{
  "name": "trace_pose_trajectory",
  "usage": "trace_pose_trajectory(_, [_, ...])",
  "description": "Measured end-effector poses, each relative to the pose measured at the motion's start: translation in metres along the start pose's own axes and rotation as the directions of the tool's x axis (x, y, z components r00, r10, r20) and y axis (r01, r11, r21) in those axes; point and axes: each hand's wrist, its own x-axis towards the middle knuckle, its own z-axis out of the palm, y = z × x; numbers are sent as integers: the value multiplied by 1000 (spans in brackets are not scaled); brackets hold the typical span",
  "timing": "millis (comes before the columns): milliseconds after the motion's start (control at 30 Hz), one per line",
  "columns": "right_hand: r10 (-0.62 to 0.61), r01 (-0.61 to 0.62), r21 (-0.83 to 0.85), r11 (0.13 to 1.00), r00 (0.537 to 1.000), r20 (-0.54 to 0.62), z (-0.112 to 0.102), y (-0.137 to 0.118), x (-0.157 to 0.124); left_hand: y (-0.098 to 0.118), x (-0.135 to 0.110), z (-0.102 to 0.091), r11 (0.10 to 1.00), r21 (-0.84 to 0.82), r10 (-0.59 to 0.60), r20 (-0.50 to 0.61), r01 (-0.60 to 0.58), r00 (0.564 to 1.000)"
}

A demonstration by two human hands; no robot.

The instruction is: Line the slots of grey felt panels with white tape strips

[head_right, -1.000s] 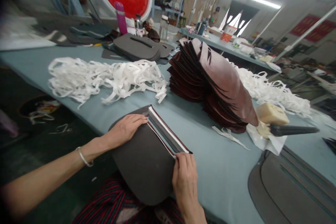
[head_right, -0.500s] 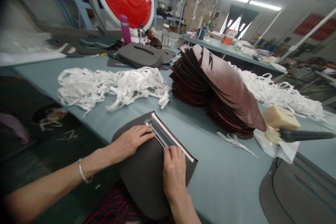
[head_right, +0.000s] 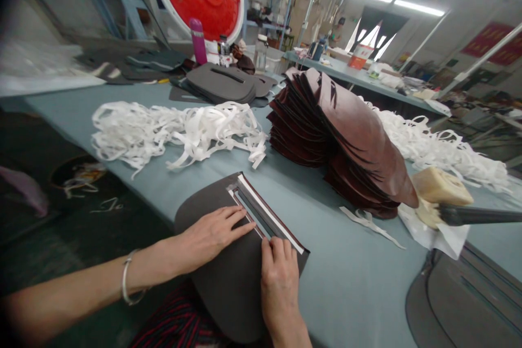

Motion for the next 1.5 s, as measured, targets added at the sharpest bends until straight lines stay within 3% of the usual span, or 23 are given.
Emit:
trace_pose_trajectory(333, [62, -62, -27, 998, 998, 0, -10, 12, -18, 17, -1, 8, 998, 59, 7, -1, -7, 1000])
trace_pose_trajectory(500, [110, -110, -18, 994, 994, 3, -19, 11, -26, 37, 0, 17, 995, 90, -30, -7, 30, 1000])
trace_pose_trajectory(633, [214, -202, 196, 959, 976, -39, -20, 14, -31, 48, -1, 25, 993, 111, -35, -22, 37, 999])
trace_pose_trajectory(767, [404, -304, 472, 828, 906, -126, -23, 22, -33, 44, -5, 34, 997, 76, 29, -70, -23, 997])
trace_pose_trajectory(867, [472, -335, 547, 767, 873, -127, -25, 26, -33, 40, -7, 39, 998, 55, 48, -101, -42, 994])
trace_pose_trajectory(1067, [389, -320, 402, 858, 916, -100, -19, 29, -31, 47, 0, 35, 988, 151, 27, -39, -21, 999])
trace_pose_trajectory(1233, [328, -320, 223, 921, 945, 4, -20, 31, -25, 52, 3, 31, 986, 164, 38, -74, -26, 997])
trace_pose_trajectory(1367, [187, -196, 44, 980, 969, 161, -30, 35, -17, 49, 4, 35, 981, 161, 122, -85, -107, 989])
trace_pose_trajectory(1500, [54, -46, -36, 998, 962, 269, -34, 38, -8, 47, 6, 37, 983, 151, 124, -98, -108, 987])
